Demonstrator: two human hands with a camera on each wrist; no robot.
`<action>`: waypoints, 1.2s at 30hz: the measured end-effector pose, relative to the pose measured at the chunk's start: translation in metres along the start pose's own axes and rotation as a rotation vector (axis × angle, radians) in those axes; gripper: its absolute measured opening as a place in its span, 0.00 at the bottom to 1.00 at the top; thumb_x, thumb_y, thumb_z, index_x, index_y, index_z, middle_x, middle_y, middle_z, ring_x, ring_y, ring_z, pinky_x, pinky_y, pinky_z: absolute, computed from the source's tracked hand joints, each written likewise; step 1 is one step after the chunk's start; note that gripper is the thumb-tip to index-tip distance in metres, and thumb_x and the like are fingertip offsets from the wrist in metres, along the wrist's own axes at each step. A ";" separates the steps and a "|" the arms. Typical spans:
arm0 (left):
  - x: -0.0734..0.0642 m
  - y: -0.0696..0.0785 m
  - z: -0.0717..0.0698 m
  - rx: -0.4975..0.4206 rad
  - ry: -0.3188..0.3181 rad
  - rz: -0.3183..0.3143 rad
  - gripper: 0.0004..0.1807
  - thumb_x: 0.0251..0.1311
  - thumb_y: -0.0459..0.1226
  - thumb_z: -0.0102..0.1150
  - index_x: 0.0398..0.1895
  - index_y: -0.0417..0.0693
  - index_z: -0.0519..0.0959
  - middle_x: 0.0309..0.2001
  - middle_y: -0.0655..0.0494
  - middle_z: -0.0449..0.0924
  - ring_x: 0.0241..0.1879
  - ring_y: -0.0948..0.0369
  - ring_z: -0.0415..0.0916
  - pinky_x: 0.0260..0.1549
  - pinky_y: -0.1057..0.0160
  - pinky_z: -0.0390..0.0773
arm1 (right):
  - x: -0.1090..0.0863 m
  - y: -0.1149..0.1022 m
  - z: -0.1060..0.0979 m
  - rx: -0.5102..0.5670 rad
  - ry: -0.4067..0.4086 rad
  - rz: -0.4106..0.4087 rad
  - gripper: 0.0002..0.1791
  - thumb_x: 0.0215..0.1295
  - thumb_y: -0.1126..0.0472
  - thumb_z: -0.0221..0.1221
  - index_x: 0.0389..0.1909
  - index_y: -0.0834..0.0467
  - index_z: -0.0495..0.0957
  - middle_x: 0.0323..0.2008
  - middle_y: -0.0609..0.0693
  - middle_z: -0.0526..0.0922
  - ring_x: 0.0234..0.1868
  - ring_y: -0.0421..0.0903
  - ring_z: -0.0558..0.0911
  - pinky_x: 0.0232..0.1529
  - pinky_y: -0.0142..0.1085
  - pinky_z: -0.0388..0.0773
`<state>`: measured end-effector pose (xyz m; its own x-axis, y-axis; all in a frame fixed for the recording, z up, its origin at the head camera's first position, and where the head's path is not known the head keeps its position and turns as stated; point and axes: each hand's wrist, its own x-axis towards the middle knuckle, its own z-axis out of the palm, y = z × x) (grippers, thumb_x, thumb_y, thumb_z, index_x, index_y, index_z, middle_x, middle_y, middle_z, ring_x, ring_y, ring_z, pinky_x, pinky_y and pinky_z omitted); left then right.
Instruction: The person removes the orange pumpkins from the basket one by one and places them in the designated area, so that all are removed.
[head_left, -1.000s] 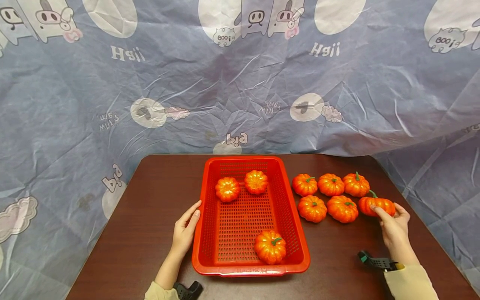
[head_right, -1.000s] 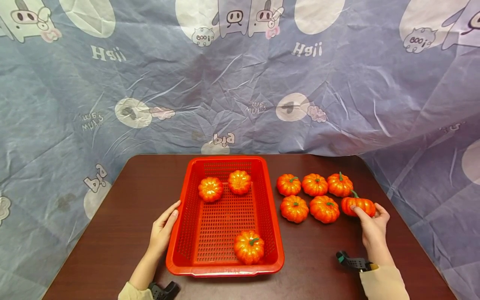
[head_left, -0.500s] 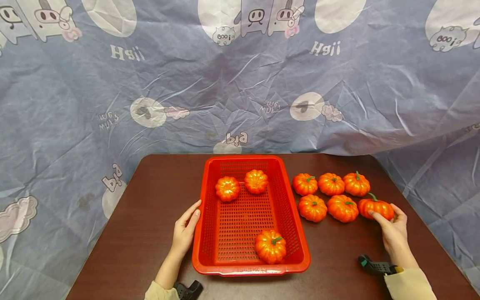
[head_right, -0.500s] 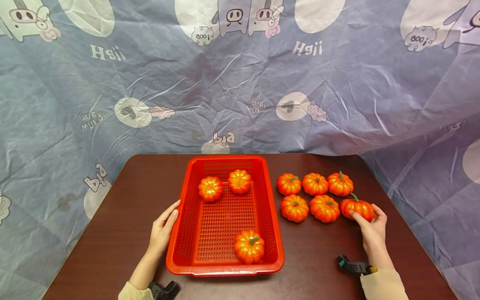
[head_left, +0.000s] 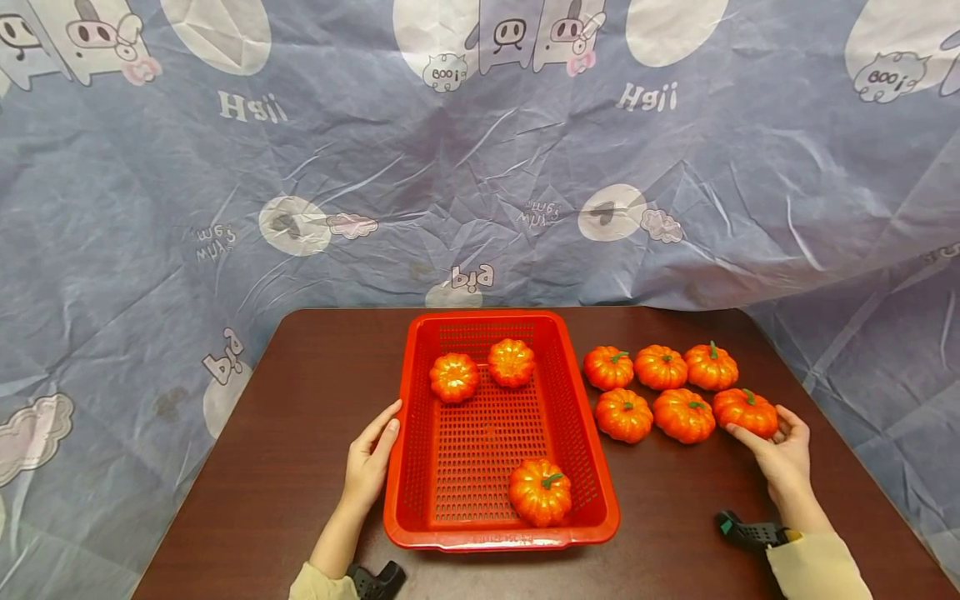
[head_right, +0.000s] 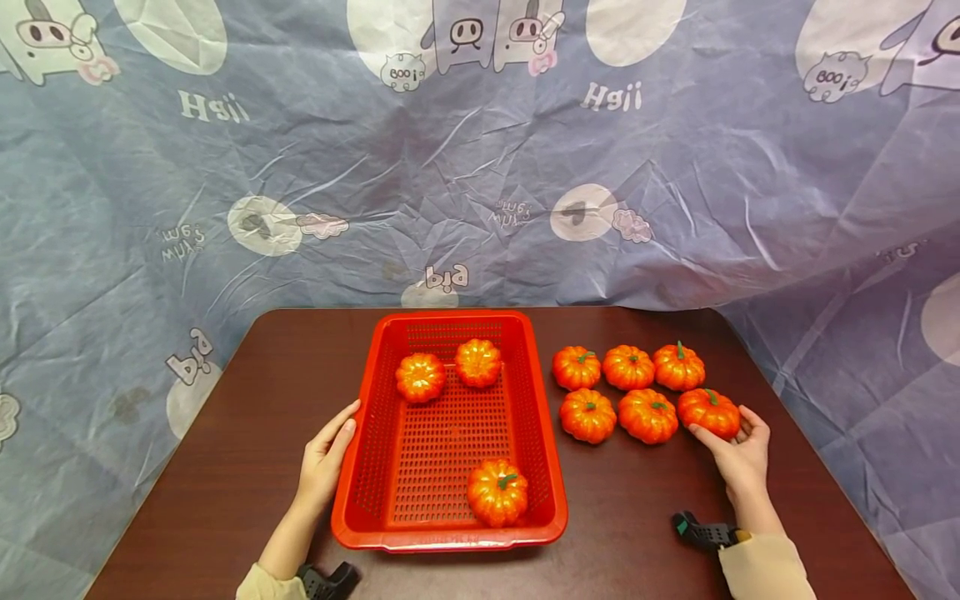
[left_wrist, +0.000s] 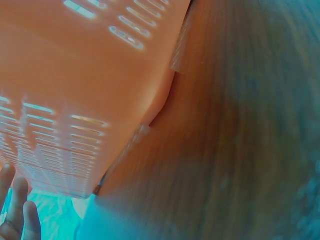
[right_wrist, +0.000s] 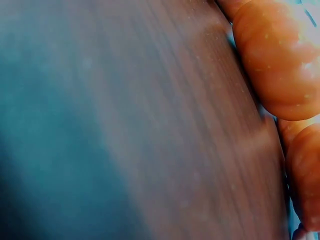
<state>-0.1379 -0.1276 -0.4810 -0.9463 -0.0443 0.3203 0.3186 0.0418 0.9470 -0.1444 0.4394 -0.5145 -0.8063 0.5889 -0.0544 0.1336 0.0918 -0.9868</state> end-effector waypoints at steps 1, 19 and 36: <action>0.000 0.000 0.000 0.000 0.000 0.001 0.18 0.68 0.30 0.48 0.59 0.33 0.72 0.58 0.41 0.72 0.54 0.70 0.70 0.50 0.73 0.71 | 0.000 0.000 0.000 -0.011 -0.004 0.000 0.53 0.50 0.68 0.68 0.71 0.55 0.43 0.49 0.35 0.59 0.44 0.30 0.64 0.39 0.13 0.64; 0.000 -0.001 0.000 0.021 0.010 0.022 0.18 0.67 0.30 0.49 0.58 0.33 0.73 0.58 0.40 0.73 0.54 0.70 0.70 0.50 0.74 0.70 | 0.005 -0.011 0.000 -0.278 -0.138 0.013 0.57 0.56 0.55 0.66 0.73 0.59 0.35 0.72 0.64 0.42 0.67 0.54 0.52 0.64 0.26 0.54; 0.000 0.001 0.001 0.020 0.013 0.032 0.17 0.66 0.28 0.49 0.57 0.32 0.73 0.57 0.38 0.73 0.54 0.71 0.70 0.50 0.74 0.70 | -0.011 -0.092 0.034 -0.257 -0.086 -0.103 0.49 0.60 0.55 0.62 0.73 0.61 0.41 0.72 0.60 0.43 0.72 0.55 0.44 0.70 0.45 0.41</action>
<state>-0.1374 -0.1269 -0.4797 -0.9347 -0.0556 0.3511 0.3476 0.0631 0.9355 -0.1674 0.3977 -0.4285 -0.8679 0.4962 0.0208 0.1806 0.3543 -0.9175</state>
